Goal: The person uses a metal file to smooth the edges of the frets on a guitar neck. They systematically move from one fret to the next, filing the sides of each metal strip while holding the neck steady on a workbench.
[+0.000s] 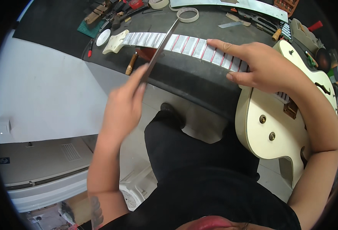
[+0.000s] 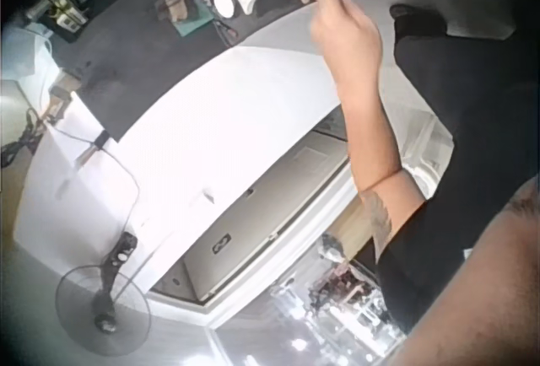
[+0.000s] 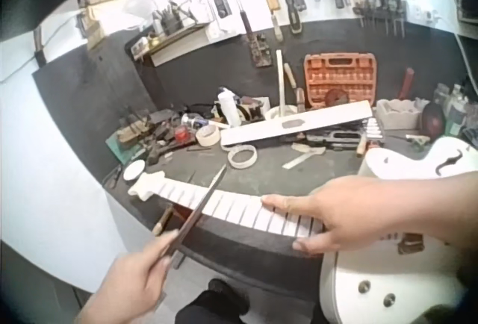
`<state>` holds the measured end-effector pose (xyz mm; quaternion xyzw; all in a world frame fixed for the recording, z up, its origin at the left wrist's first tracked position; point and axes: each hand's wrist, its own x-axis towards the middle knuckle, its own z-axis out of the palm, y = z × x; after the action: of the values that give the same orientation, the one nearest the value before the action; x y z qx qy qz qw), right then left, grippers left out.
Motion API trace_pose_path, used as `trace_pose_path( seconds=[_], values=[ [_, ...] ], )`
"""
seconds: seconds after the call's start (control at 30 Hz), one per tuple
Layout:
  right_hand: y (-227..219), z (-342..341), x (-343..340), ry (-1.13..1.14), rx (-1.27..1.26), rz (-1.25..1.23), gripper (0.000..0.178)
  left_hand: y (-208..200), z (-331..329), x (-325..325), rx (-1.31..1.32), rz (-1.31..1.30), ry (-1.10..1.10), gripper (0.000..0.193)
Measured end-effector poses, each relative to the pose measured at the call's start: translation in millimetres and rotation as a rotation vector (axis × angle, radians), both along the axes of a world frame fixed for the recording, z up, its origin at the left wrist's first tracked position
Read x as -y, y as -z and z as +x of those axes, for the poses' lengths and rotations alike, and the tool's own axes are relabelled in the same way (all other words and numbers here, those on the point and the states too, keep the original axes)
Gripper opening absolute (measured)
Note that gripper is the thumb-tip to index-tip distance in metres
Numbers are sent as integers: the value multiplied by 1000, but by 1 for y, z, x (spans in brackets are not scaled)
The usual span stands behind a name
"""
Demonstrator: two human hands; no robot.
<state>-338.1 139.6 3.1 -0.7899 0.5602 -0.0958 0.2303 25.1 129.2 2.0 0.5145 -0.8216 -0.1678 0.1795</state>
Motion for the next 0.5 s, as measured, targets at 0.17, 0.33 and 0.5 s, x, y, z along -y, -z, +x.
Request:
trace_pose_path(
  seconds=[0.17, 0.33, 0.5],
  values=[
    [1, 0, 0, -26, 32, -69, 78, 6, -28, 59, -30, -133, 100, 42],
    [7, -2, 1, -27, 7, -95, 79, 23, 55, -52, -1, -44, -20, 51],
    [-7, 6, 0, -13, 43, 42, 88, 20, 93, -112, 1, 138, -177, 49]
  ],
)
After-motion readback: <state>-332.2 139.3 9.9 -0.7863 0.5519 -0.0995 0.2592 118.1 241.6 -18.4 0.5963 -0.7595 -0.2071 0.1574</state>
